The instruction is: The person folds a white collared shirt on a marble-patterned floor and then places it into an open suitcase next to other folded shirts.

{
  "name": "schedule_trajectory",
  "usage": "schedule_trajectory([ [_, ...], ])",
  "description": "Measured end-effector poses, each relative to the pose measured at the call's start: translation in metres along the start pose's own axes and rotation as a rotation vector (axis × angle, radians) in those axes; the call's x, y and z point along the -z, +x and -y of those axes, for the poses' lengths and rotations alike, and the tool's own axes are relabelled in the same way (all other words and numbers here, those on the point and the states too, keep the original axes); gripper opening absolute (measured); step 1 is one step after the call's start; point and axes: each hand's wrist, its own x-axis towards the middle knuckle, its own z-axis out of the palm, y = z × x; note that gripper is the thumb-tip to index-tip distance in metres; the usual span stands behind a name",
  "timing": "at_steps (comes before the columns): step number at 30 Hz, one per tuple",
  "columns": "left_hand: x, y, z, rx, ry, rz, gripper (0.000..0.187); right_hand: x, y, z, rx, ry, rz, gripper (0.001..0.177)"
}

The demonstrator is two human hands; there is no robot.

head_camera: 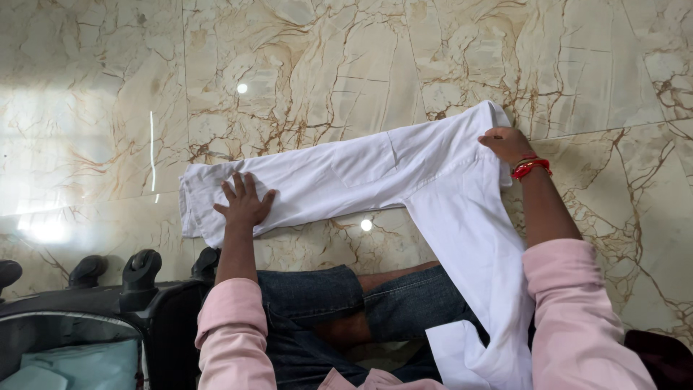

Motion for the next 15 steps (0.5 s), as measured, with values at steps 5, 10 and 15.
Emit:
schedule_trajectory([
  [5, 0.005, 0.000, -0.002, 0.039, -0.011, 0.016, 0.096, 0.024, -0.019, 0.000, -0.110, 0.044, -0.016, 0.050],
  [10, 0.004, -0.001, -0.002, 0.034, -0.014, -0.003, 0.097, -0.015, -0.013, -0.004, -0.117, -0.279, 0.039, 0.068],
  [15, 0.003, -0.001, -0.004, 0.049, 0.005, -0.014, 0.097, -0.024, -0.027, 0.036, -0.272, -0.629, 0.130, 0.066],
])
